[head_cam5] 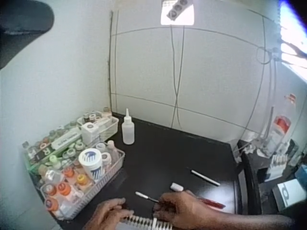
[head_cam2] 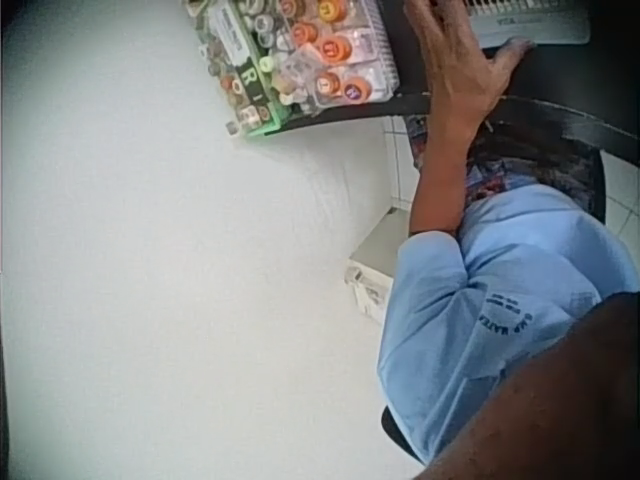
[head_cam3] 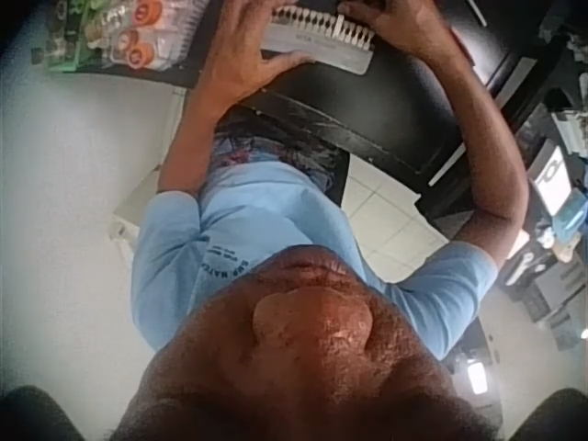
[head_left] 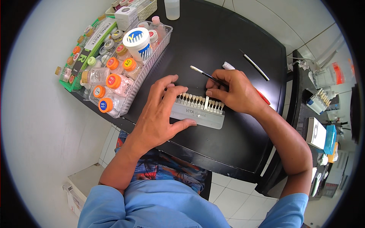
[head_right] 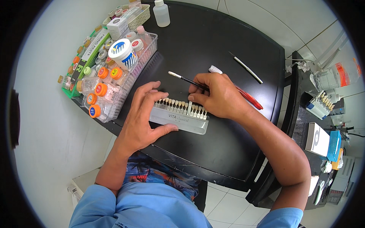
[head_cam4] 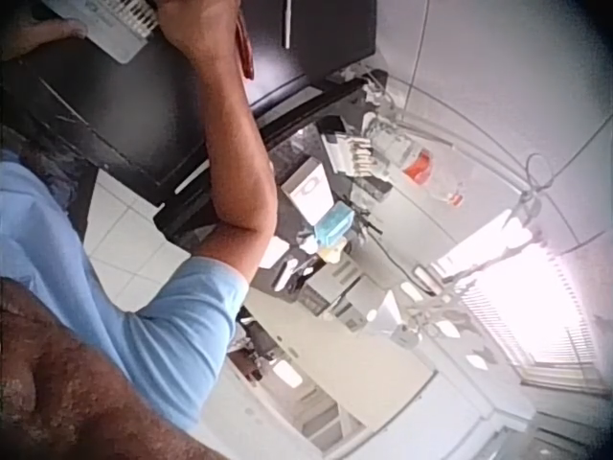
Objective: Applying stain or glaze to a dental crown or bridge component and comparing it to a shade guide.
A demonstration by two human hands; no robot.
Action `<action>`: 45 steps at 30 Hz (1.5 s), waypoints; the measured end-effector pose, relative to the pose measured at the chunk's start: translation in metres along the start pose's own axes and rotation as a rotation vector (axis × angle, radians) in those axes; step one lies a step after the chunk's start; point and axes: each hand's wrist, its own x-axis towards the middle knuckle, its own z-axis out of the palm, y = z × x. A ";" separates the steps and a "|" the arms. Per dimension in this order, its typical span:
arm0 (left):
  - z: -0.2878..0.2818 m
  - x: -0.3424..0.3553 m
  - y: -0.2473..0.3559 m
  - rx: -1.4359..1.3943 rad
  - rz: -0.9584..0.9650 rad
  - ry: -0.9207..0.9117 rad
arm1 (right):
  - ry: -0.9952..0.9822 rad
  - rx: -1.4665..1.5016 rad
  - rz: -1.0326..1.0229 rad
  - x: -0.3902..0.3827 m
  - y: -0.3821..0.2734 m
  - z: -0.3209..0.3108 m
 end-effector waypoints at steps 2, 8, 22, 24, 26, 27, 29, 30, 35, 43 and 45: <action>0.000 -0.001 0.000 -0.004 -0.006 0.007 | 0.005 -0.010 0.001 0.000 -0.003 0.000; 0.000 0.000 0.001 -0.016 -0.009 -0.008 | -0.019 -0.029 0.015 0.002 -0.003 -0.003; 0.002 0.000 -0.001 -0.013 0.015 -0.019 | -0.073 0.067 -0.032 0.001 0.008 -0.003; 0.001 0.000 -0.001 -0.015 0.012 -0.017 | -0.052 0.035 -0.001 0.001 0.002 -0.005; 0.001 0.000 -0.002 -0.017 0.009 -0.015 | -0.030 0.003 0.029 0.001 0.001 -0.007; 0.001 0.000 -0.002 -0.018 0.012 -0.015 | -0.026 -0.008 0.026 0.001 0.002 -0.008; 0.001 0.000 -0.002 -0.019 0.015 -0.016 | -0.022 -0.018 0.023 0.001 0.003 -0.010; 0.001 0.000 -0.002 -0.018 0.011 -0.016 | -0.032 -0.006 0.020 0.000 0.003 -0.011; 0.001 0.000 -0.002 -0.010 0.011 -0.018 | -0.051 0.030 0.004 0.000 0.003 -0.010; 0.001 0.000 -0.001 -0.031 0.006 -0.017 | -0.056 -0.021 -0.020 0.000 -0.002 -0.008; 0.000 -0.001 -0.001 -0.048 -0.003 -0.023 | -0.057 -0.020 -0.009 0.000 -0.003 -0.007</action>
